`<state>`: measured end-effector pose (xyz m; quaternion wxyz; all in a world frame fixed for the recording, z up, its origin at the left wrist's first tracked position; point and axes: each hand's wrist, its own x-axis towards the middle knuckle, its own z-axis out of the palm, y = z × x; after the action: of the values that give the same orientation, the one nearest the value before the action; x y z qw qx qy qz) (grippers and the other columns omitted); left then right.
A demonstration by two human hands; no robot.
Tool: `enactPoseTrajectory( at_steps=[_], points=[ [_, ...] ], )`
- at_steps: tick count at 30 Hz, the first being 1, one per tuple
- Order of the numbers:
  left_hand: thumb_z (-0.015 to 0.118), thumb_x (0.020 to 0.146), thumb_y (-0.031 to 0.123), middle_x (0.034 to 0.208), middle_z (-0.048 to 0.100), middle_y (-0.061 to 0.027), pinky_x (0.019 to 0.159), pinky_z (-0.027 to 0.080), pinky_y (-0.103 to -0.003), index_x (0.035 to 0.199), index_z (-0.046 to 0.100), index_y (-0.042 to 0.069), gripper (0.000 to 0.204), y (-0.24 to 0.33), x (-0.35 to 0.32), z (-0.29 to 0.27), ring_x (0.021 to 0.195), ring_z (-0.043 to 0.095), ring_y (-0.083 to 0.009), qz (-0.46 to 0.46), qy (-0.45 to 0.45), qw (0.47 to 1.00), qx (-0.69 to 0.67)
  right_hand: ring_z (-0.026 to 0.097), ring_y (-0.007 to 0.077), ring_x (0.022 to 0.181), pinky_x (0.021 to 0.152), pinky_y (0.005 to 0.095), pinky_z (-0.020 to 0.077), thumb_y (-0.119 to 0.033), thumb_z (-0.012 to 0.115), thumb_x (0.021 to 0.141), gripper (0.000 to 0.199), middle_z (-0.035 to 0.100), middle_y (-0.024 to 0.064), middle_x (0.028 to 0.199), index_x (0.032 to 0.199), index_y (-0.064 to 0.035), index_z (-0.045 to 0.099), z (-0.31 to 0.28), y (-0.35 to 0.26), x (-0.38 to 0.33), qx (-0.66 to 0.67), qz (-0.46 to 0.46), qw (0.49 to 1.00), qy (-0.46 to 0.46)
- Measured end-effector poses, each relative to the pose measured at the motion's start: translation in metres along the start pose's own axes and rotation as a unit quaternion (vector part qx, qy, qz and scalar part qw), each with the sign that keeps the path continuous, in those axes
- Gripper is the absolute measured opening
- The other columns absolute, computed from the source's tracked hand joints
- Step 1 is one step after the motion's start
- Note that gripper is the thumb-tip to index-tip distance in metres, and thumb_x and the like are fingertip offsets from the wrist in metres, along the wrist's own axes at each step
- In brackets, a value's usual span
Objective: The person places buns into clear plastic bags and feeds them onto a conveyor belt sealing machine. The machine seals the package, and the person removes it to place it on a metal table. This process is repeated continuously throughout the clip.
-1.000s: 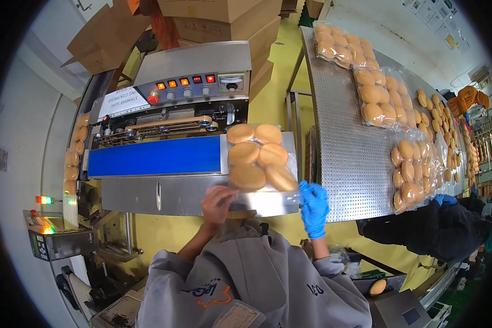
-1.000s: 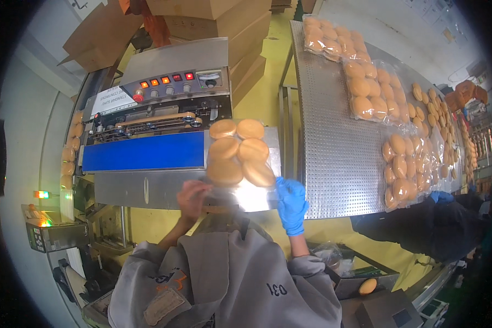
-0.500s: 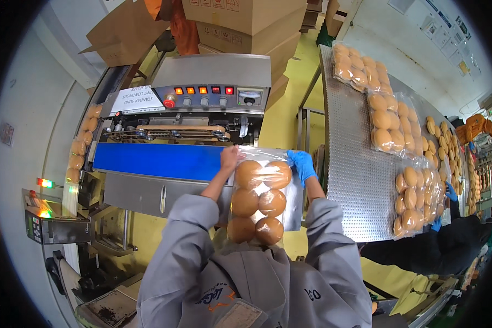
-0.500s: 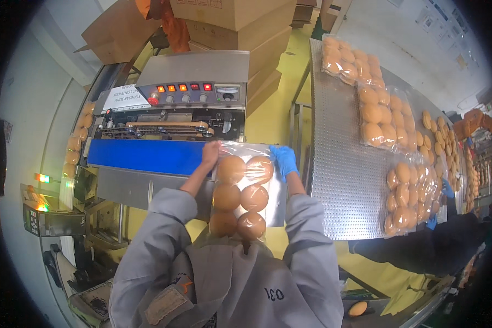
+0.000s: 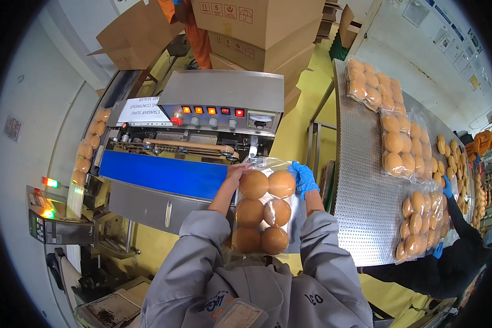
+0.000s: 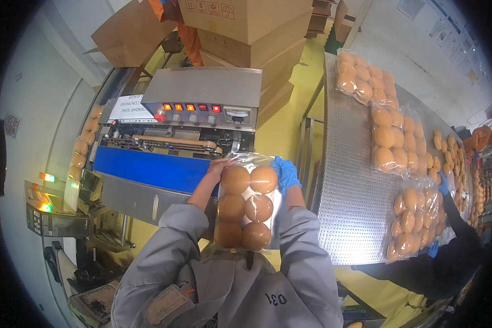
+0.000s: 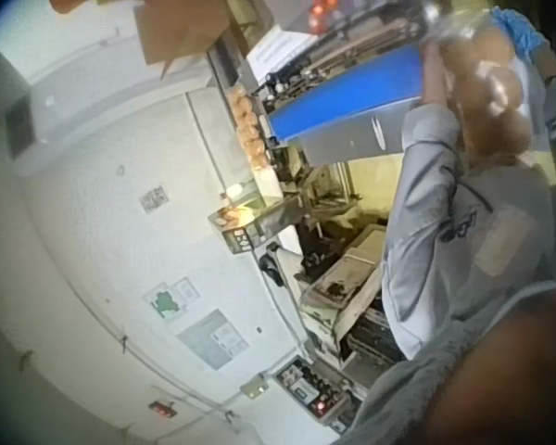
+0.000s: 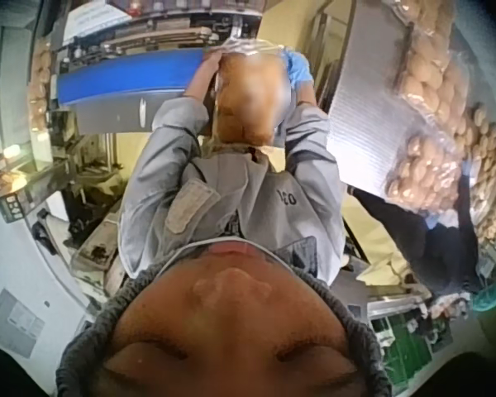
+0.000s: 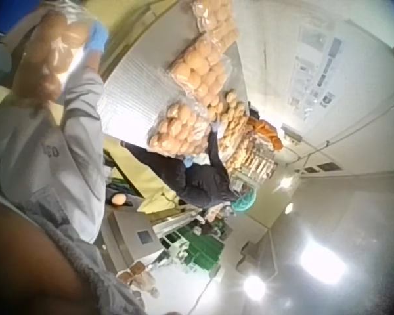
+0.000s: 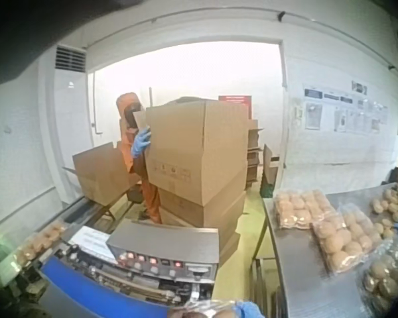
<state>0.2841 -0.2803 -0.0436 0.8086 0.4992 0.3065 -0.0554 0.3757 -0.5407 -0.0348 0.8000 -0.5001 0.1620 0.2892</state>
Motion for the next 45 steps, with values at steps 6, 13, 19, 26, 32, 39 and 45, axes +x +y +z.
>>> enactPoseTrajectory(
  at_steps=[6,13,19,26,32,39,45],
  points=[
    [0.058,0.088,0.022,0.1,0.065,-0.0119,0.08,0.05,-0.031,0.101,0.06,-0.002,0.027,0.015,-0.013,0.009,0.089,0.063,-0.0208,-0.009,-0.037,0.997,-0.059,0.062,0.0252,0.078,0.071,0.0358,0.0527,-0.015,0.051,0.088,0.019,0.065,0.0129,0.089,0.096,0.0004,0.059,0.005,0.008,0.005,0.102,-0.024,0.994,-0.018],
    [0.051,0.091,0.017,0.094,0.066,-0.0148,0.078,0.051,-0.031,0.095,0.06,-0.002,0.021,0.004,-0.021,0.056,0.083,0.065,-0.0225,0.021,0.142,0.989,0.04,0.062,0.025,0.078,0.07,0.0362,0.0532,-0.014,0.05,0.088,0.019,0.064,0.013,0.088,0.095,0.0023,0.058,-0.015,-0.003,-0.012,0.037,-0.08,0.992,0.092],
    [0.055,0.089,0.017,0.106,0.064,-0.0143,0.077,0.051,-0.031,0.09,0.063,0.002,0.017,-0.016,0.001,0.026,0.09,0.063,-0.0199,0.035,0.001,0.99,-0.137,0.062,0.0265,0.087,0.072,0.0348,0.0535,-0.012,0.048,0.09,0.021,0.063,0.0157,0.097,0.099,0.0037,0.057,-0.005,-0.021,-0.014,0.089,0.046,0.994,-0.051],
    [0.06,0.085,0.011,0.089,0.066,-0.0088,0.072,0.049,-0.029,0.092,0.063,0.001,0.013,-0.011,-0.011,0.035,0.079,0.062,-0.0177,0.034,0.104,0.994,0.001,0.064,0.0245,0.079,0.07,0.034,0.0533,-0.011,0.053,0.089,0.017,0.065,0.0156,0.089,0.093,0.0035,0.06,-0.044,0.006,0.016,0.05,-0.046,0.998,0.012],
    [0.061,0.083,0.008,0.078,0.066,-0.0068,0.061,0.046,-0.023,0.086,0.065,-0.001,0.01,0.015,-0.01,0.002,0.067,0.059,-0.0126,0.034,0.101,0.993,0.051,0.063,0.0227,0.073,0.067,0.0348,0.053,-0.013,0.054,0.088,0.014,0.065,0.0133,0.085,0.088,-0.0001,0.06,-0.006,0.014,0.002,0.058,-0.062,0.994,0.069],
    [0.062,0.081,0.006,0.078,0.066,-0.0074,0.058,0.045,-0.021,0.087,0.066,-0.003,0.011,0.032,-0.003,-0.038,0.063,0.059,-0.011,0.046,0.122,0.991,0.022,0.06,0.0203,0.069,0.063,0.0335,0.0508,-0.012,0.055,0.088,0.013,0.063,0.0108,0.079,0.087,-0.0002,0.06,0.04,0.023,0.009,0.043,-0.082,0.994,0.056],
    [0.059,0.085,0.011,0.081,0.065,-0.004,0.063,0.044,-0.02,0.093,0.064,0.0,0.015,0.046,-0.012,-0.074,0.066,0.055,-0.0081,0.06,0.124,0.989,0.052,0.051,0.0134,0.066,0.061,0.0294,0.0434,-0.012,0.058,0.086,0.013,0.059,0.0047,0.075,0.08,-0.0016,0.061,0.065,0.041,0.034,-0.106,-0.181,0.976,0.063]
  ],
)
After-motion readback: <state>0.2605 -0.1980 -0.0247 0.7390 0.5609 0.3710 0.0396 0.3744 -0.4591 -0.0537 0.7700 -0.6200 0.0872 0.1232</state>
